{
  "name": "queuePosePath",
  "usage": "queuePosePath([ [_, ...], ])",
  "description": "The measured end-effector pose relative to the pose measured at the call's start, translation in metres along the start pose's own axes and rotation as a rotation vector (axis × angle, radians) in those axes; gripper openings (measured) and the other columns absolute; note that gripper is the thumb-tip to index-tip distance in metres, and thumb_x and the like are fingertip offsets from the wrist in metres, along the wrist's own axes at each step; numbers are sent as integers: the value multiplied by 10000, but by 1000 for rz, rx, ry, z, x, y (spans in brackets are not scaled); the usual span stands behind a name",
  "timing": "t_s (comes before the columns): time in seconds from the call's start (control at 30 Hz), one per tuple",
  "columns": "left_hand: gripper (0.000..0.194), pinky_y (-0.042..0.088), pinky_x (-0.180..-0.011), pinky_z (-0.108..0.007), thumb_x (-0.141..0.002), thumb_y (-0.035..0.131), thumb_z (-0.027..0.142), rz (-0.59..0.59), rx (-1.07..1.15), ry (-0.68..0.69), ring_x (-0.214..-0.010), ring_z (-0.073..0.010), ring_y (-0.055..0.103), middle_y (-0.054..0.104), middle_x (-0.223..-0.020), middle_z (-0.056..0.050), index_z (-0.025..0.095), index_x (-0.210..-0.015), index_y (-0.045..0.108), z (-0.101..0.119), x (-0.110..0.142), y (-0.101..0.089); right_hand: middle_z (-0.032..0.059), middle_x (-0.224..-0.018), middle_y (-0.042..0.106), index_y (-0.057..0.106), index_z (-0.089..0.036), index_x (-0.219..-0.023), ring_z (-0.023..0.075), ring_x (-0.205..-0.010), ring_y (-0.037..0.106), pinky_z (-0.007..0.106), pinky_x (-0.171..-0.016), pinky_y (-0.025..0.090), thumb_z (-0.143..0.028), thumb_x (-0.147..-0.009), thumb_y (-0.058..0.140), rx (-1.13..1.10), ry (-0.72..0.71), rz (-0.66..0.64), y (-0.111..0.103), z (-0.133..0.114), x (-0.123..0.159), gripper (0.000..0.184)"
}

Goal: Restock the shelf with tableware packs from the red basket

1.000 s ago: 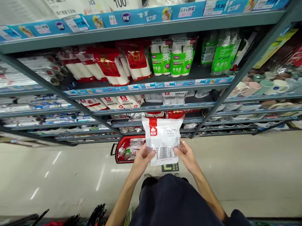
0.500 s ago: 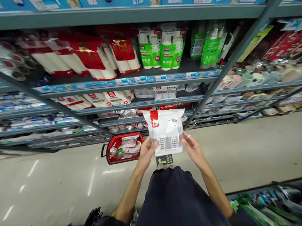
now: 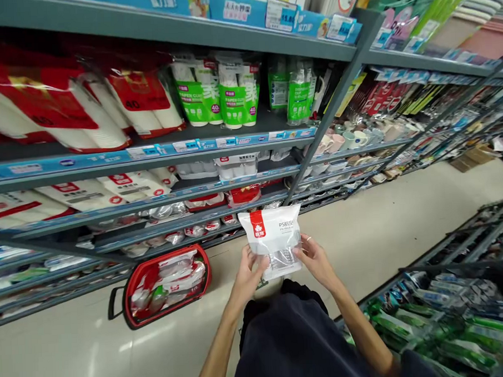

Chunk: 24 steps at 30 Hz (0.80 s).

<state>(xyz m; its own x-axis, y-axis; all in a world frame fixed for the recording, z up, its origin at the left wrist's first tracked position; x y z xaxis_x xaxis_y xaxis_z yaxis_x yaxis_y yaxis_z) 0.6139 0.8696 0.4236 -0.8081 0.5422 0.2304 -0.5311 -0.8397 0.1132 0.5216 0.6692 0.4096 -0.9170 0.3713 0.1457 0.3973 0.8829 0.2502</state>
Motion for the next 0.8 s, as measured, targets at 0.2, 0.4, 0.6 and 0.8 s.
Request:
queuePosePath([
  [0.2, 551, 452, -1219, -453, -918, 774, 509, 52, -399, 213, -1336, -269, 629, 643, -1426, -129, 214, -1351, 601, 21, -75, 43, 130, -1412, 718, 590, -213, -1459, 302, -1299, 693, 518, -1171, 516, -495, -908, 815, 102, -120, -35, -70, -6, -71, 659],
  [0.4, 628, 593, -1015, -509, -795, 824, 527, 223, -432, 113, -1056, -290, 736, 742, -1154, -132, 170, -1278, 641, 0, -167, 86, 125, -1291, 729, 708, -195, -1325, 282, -1143, 719, 466, -1055, 583, -419, -924, 746, 437, -394, -37, -144, -16, -167, 461],
  [0.6, 575, 561, -1103, -541, -725, 862, 418, 399, -393, 233, -1138, -296, 727, 735, -1221, -153, 178, -1187, 616, 7, -264, 102, 154, -1248, 709, 683, -161, -1316, 300, -1114, 700, 482, -1025, 590, -316, -910, 691, 535, -493, -24, -165, -22, -274, 435],
  [0.8, 512, 537, -1166, -481, -805, 814, 305, 436, -396, 494, -1255, -281, 694, 707, -1332, -154, 183, -1252, 596, 46, -351, 96, 173, -1370, 662, 616, -167, -1389, 283, -1142, 696, 454, -1021, 615, -400, -962, 680, 415, -709, 64, -160, -57, -358, 491],
])
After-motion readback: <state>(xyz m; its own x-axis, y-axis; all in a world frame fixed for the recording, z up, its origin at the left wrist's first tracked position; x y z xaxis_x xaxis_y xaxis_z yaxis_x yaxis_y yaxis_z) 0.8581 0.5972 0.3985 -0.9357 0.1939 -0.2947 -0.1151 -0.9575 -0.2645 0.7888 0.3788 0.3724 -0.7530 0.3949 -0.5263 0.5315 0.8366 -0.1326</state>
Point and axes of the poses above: each hand's wrist, its own x-axis away from the middle knuckle, its own y-axis out of the palm, z = x × y, the point moved 8 cm from there along -x, towards the middle knuckle
